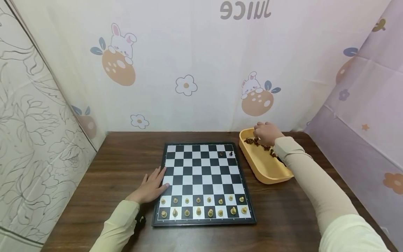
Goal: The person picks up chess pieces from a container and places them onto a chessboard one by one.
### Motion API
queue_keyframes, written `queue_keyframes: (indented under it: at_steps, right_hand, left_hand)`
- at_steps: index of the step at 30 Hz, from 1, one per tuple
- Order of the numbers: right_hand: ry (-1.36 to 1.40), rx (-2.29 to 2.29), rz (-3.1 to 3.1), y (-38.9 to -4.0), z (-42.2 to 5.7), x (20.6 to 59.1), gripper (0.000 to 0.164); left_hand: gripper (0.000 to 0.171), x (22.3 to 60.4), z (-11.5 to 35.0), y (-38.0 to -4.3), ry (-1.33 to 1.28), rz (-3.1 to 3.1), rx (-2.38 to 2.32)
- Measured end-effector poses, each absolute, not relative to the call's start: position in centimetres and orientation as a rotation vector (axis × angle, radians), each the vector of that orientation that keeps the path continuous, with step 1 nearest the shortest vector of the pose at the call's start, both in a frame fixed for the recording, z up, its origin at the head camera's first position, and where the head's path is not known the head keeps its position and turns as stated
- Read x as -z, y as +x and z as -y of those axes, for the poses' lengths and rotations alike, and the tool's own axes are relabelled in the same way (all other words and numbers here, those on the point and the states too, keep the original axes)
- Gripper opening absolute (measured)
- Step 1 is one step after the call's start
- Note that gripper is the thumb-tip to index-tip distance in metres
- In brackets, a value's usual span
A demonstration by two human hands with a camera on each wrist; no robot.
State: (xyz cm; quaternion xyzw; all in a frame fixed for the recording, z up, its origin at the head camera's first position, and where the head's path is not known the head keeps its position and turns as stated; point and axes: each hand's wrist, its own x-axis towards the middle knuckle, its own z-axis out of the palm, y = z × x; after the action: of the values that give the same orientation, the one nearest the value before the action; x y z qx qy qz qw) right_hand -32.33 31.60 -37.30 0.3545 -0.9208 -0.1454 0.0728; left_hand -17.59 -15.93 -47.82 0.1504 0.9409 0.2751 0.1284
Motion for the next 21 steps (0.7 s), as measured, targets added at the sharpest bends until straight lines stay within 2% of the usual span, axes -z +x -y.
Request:
queue_keyframes:
  at_steps: [7,13,21]
  right_hand:
    - [1.035,0.446,2.798,-33.3,-32.2,38.7,0.017]
    - [1.035,0.488,2.777,-34.0,-32.0,39.4,0.028]
    - [1.003,0.481,2.829,-33.6,-31.2,39.3,0.035]
  left_hand:
    - [0.071,47.2,15.8,-17.4,0.396,-2.726,-0.778]
    - [0.071,47.3,15.9,-17.4,0.381,-2.725,-0.775]
    - [0.071,47.4,15.8,-17.6,0.375,-2.731,-0.771]
